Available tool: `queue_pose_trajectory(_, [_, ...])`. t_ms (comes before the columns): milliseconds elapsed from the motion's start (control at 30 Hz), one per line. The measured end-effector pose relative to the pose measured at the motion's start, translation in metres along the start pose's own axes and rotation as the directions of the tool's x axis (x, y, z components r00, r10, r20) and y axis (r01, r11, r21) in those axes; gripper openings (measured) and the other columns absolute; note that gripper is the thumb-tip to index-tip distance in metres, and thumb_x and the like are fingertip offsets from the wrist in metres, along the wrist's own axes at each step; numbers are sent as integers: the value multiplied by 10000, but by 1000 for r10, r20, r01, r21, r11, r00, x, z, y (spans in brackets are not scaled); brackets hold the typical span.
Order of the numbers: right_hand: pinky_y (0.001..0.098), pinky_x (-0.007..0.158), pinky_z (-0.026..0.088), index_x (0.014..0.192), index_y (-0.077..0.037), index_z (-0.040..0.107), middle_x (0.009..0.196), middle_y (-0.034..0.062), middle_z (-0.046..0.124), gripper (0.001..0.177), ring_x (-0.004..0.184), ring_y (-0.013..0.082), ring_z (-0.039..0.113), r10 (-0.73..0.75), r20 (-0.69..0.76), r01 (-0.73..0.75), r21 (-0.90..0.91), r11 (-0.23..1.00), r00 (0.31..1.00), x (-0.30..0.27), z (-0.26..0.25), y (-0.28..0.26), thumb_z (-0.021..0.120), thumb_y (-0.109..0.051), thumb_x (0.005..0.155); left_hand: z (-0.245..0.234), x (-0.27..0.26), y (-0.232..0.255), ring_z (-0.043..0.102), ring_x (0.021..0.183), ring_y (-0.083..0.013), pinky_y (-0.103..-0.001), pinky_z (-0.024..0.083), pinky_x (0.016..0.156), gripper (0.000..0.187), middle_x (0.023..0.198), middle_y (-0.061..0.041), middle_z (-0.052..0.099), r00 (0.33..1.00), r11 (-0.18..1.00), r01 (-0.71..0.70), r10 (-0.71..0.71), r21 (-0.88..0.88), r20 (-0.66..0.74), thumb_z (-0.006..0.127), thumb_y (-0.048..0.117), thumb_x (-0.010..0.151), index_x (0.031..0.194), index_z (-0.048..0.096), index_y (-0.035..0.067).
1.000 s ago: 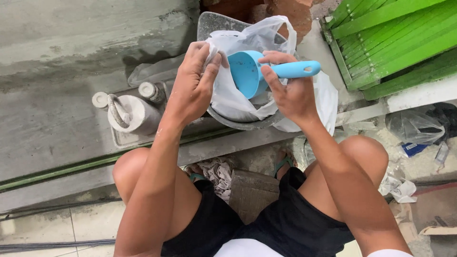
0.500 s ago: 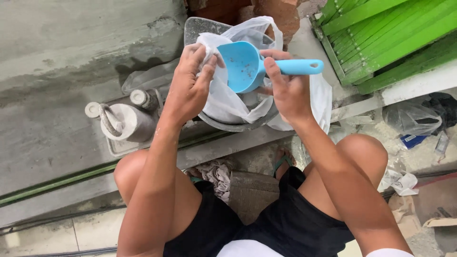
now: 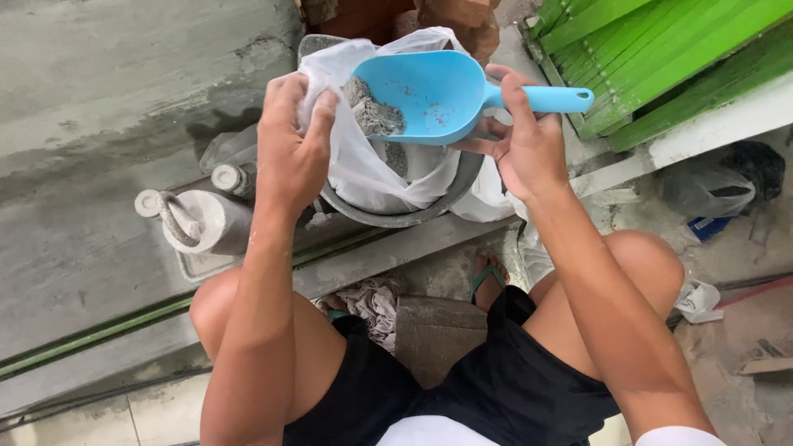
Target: The person scoops a gray powder from a white plastic bag using a blue scoop and transfers it into a bucket lined with another white plastic bag. The person repeatedly scoops and pours the powder, occasionally using their hand to adjust the bag or the scoop.
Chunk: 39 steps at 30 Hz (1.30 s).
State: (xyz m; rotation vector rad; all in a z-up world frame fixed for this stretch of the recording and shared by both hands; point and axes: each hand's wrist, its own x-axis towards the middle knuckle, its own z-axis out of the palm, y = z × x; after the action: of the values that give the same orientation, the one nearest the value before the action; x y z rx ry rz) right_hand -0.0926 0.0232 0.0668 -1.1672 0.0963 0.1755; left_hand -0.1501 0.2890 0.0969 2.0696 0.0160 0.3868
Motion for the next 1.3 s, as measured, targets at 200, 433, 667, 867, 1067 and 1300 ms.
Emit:
queue_pose_trajectory(200, [636,783,722,1256,-133,646,1178,88,670,492,938,332,760,-68,56,65,49,997,996,-3,-24,-5,722,-452,889,6,0,13,526,1082,-244,-376,478,904,329,1209,-123,454,976,1000,-22,26,21,-218,532,392,1017,1169,505,101])
queue_pose_trajectory(433, [681,869,698,1307,-156,606,1259,95,649,578,1156,403,724,-97,41,94,69,993,994,-14,-52,-20,743,-496,860,16,-4,53,474,1242,-265,-388,428,930,196,1303,-114,451,875,950,-294,314,110,-368,551,153,1056,1234,502,87])
queue_pose_trajectory(667, [667,856,705,1292,-146,643,1232,146,684,572,1077,378,747,-116,-135,133,123,984,984,-31,-79,-42,743,-477,836,50,-2,78,483,1263,-314,-470,504,1002,191,1319,-159,447,778,836,-538,542,109,-317,559,15,1006,1191,519,43])
queue_pose_trajectory(867, [659,843,703,1266,-168,643,1213,134,680,538,1052,377,748,-114,-240,144,110,983,964,-46,-123,-55,730,-486,841,97,-2,80,556,1066,-278,-412,549,886,186,1268,-170,488,789,797,-604,601,17,-129,582,39,1027,1203,523,32])
queue_pose_trajectory(1067, [677,935,688,1296,-214,610,1350,132,620,539,1194,389,693,-166,-242,166,-19,986,956,-59,-182,-55,696,-541,876,140,-20,92,662,666,-178,-323,552,597,277,834,-91,705,752,987,-163,115,14,649,506,299,1060,1051,620,46])
queue_pose_trajectory(1300, [641,923,668,1251,-223,621,1279,100,666,480,1206,369,705,-60,-234,42,-79,996,970,-60,-235,-46,673,-533,890,204,-64,71,461,1432,-419,-439,660,894,1082,1689,-198,130,151,753,449,-594,481,790,344,729,825,1627,29,74])
